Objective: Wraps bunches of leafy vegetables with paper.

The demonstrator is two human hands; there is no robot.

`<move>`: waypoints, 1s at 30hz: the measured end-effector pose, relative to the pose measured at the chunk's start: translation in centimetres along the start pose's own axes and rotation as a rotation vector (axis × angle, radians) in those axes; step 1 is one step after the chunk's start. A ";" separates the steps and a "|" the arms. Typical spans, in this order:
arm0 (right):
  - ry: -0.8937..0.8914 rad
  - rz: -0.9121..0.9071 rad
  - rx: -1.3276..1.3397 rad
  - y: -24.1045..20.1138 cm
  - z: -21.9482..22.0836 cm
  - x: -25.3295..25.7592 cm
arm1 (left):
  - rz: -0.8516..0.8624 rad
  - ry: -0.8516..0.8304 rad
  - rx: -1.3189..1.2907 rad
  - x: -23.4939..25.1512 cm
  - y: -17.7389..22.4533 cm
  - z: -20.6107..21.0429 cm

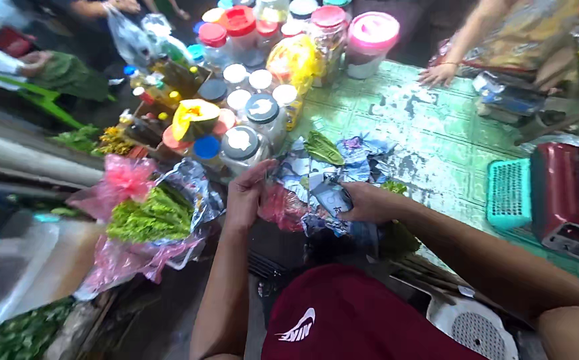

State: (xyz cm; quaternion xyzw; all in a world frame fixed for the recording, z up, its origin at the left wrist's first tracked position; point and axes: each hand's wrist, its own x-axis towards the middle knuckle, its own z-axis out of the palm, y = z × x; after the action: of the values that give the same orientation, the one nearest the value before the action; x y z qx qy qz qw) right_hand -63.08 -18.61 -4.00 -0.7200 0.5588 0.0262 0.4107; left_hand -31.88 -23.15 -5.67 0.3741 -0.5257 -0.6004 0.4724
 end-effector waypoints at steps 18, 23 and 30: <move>-0.471 -0.944 -0.032 -33.7 12.1 7.9 | 0.027 0.449 0.097 -30.0 8.8 -15.5; -0.263 -0.871 -0.105 -44.0 20.4 8.6 | 0.132 0.779 -0.255 -36.6 5.0 -18.4; -0.339 -1.051 -0.515 -54.2 33.6 6.1 | 0.045 1.252 0.098 -45.7 8.1 -24.5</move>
State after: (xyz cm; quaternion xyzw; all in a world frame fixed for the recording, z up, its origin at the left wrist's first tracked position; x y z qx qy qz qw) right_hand -1.88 -0.49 1.20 -0.9614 0.0311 0.0684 0.2646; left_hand 5.22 13.97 -3.96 0.6649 -0.1839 -0.2326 0.6856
